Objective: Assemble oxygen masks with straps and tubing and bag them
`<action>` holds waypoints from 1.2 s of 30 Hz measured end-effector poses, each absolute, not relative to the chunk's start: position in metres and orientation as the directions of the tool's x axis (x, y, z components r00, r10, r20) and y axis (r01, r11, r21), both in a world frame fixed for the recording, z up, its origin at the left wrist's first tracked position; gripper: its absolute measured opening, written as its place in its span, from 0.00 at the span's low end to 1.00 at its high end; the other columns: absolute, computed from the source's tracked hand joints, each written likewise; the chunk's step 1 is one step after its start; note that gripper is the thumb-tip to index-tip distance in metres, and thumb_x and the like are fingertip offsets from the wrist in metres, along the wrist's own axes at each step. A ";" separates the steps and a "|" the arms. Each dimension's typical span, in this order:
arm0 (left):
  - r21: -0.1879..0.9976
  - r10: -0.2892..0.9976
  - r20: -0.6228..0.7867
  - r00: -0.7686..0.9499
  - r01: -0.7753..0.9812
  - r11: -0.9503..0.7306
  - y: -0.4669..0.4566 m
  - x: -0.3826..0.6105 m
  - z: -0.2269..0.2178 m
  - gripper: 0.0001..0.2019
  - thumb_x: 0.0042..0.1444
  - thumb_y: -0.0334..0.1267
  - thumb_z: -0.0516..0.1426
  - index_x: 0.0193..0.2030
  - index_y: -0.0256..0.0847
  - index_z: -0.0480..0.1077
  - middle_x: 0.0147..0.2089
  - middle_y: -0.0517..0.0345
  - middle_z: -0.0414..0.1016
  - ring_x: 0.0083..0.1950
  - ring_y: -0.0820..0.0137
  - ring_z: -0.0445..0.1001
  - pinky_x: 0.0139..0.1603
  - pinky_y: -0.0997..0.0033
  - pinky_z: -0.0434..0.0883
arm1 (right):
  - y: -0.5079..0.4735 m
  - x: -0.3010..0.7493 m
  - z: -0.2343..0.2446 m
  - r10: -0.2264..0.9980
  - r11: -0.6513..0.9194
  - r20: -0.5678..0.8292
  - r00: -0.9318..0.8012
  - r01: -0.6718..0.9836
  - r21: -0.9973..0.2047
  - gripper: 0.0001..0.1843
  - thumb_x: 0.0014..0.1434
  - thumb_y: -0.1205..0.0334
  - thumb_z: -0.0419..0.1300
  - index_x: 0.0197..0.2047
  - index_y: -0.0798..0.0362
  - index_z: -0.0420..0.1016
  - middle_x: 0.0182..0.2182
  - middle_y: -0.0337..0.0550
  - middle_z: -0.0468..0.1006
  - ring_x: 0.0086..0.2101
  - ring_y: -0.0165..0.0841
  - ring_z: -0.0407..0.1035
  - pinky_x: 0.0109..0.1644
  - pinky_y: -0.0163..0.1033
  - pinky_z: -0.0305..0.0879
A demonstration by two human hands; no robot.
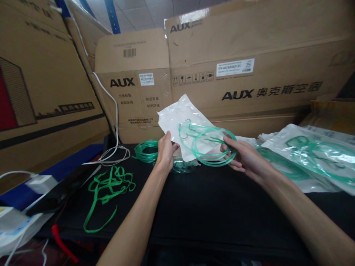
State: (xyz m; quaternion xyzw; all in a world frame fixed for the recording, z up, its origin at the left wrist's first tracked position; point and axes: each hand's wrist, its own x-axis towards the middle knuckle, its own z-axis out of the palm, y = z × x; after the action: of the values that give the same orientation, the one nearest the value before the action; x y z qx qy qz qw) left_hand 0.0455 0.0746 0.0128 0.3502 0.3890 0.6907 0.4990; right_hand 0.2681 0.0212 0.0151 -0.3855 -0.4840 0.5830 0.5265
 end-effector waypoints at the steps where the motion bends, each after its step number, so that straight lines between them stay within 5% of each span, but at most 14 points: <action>1: 0.886 0.958 0.092 -0.272 -0.417 -0.203 0.075 0.045 0.012 0.11 0.68 0.36 0.52 0.39 0.35 0.74 0.37 0.54 0.79 0.30 0.75 0.73 0.33 0.77 0.69 | 0.021 0.269 0.016 0.988 0.031 0.067 -0.141 -0.246 -0.969 0.21 0.55 0.46 0.70 0.27 0.54 0.71 0.15 0.29 0.58 0.12 0.19 0.47 0.10 0.24 0.42; 14: 0.852 0.914 0.051 -0.404 -0.461 -0.250 0.083 0.037 0.011 0.11 0.68 0.31 0.50 0.35 0.36 0.69 0.30 0.60 0.72 0.26 0.78 0.70 0.36 0.76 0.77 | 0.016 0.294 0.035 0.991 0.084 0.119 -0.062 -0.410 -0.908 0.21 0.54 0.53 0.72 0.23 0.54 0.66 0.18 0.32 0.65 0.11 0.16 0.42 0.12 0.27 0.28; 27: 0.906 0.995 0.035 -0.090 -0.417 -0.069 0.082 0.047 0.007 0.03 0.61 0.27 0.62 0.35 0.30 0.74 0.37 0.47 0.81 0.43 0.67 0.83 0.58 0.65 0.78 | 0.008 0.343 0.049 0.948 0.312 0.289 0.136 -0.583 -0.750 0.19 0.57 0.64 0.68 0.23 0.51 0.61 0.14 0.29 0.57 0.11 0.18 0.38 0.11 0.33 0.23; 32: 0.965 0.998 0.003 0.063 -0.262 0.014 0.079 0.046 0.004 0.14 0.63 0.39 0.63 0.32 0.29 0.77 0.37 0.36 0.83 0.36 0.62 0.84 0.49 0.62 0.80 | 0.007 0.345 0.050 0.938 0.333 0.316 0.140 -0.607 -0.721 0.17 0.54 0.67 0.70 0.24 0.51 0.63 0.14 0.29 0.60 0.10 0.18 0.39 0.10 0.35 0.22; 36: 0.993 0.998 0.051 0.041 -0.113 -0.046 0.079 0.042 0.004 0.12 0.59 0.39 0.65 0.28 0.34 0.77 0.28 0.42 0.82 0.29 0.64 0.81 0.38 0.64 0.79 | 0.004 0.341 0.050 0.945 0.318 0.296 0.139 -0.596 -0.737 0.18 0.55 0.65 0.70 0.25 0.51 0.63 0.14 0.29 0.60 0.10 0.18 0.41 0.11 0.34 0.22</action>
State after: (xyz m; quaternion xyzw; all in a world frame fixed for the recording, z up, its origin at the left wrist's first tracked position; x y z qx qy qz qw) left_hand 0.0418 0.0789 0.0040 0.4941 0.4479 0.5282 0.5257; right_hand 0.3413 0.0038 0.0496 -0.2306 -0.3782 0.5363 0.7184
